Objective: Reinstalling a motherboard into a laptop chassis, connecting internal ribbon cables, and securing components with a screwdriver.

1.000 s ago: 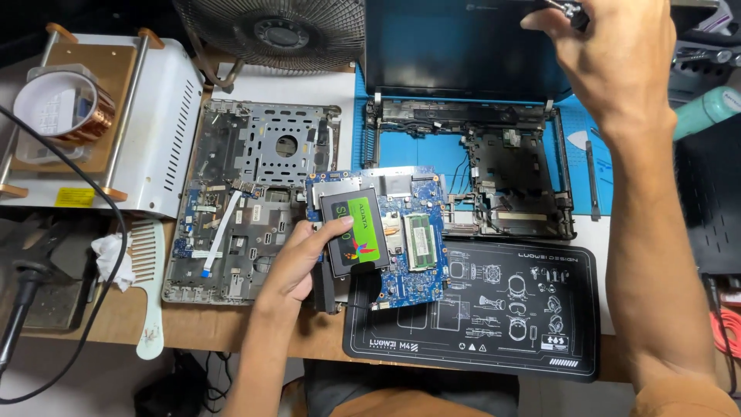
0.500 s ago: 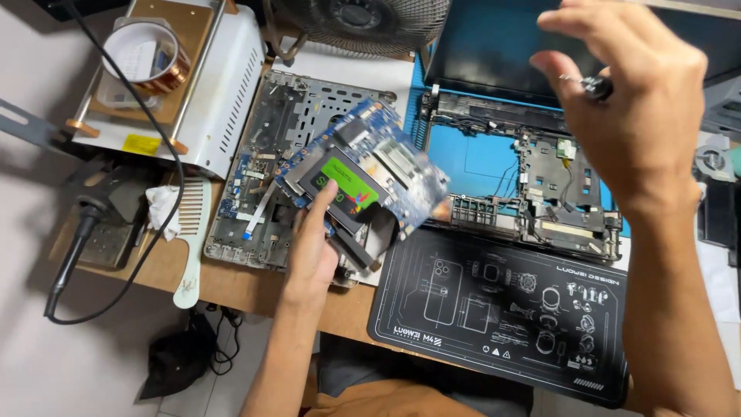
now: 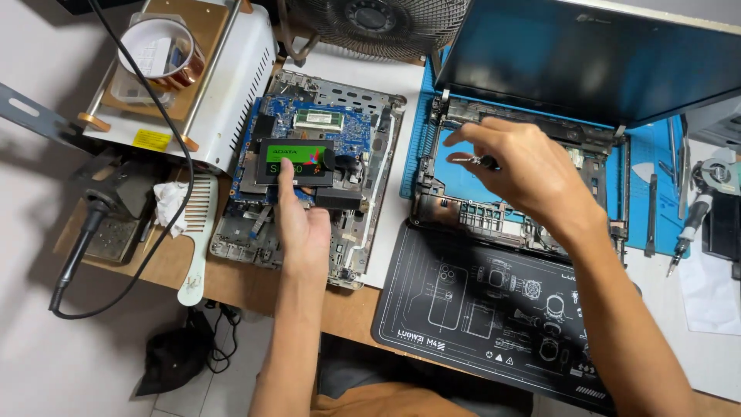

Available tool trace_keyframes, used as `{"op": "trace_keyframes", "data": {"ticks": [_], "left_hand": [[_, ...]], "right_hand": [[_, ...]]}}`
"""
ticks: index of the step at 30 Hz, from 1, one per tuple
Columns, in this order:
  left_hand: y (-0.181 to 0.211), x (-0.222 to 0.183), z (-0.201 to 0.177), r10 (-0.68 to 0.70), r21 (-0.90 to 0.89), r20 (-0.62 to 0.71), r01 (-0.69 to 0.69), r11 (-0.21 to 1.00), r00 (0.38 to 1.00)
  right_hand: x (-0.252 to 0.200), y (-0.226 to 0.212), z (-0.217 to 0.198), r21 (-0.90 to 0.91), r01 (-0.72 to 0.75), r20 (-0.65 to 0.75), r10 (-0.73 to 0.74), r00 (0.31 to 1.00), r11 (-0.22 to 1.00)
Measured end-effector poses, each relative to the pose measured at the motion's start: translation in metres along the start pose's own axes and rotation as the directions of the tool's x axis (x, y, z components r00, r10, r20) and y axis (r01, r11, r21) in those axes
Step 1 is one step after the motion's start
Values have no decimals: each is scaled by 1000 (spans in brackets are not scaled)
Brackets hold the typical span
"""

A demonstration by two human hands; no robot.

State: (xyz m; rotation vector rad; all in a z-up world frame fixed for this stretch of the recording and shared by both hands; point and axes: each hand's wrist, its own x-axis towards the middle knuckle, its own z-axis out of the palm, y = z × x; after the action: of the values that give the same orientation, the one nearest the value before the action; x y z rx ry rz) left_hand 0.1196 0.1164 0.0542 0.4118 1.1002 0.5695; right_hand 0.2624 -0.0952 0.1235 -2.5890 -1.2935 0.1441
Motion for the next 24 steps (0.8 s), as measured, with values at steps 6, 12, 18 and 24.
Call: {"op": "trace_keyframes", "data": {"ticks": [6,12,18,24], "left_hand": [[-24,52,-29,96,-207,67,-80,975,993],[-21,40,-22,114,-206,86,-94,974,990],[-12,4,-4,123,-212,123,-95,973,985],[-20,10,-18,149,-272,164,-101,957,975]], "right_hand": [[-11,-13,17,94,-99,119,87,989,991],[-31,-19,35,198,-138,251,86,964,971],[-64,-2,66,249,-96,365,-2,931,964],[-85,6,85,226,24,214,-74,974,974]]}}
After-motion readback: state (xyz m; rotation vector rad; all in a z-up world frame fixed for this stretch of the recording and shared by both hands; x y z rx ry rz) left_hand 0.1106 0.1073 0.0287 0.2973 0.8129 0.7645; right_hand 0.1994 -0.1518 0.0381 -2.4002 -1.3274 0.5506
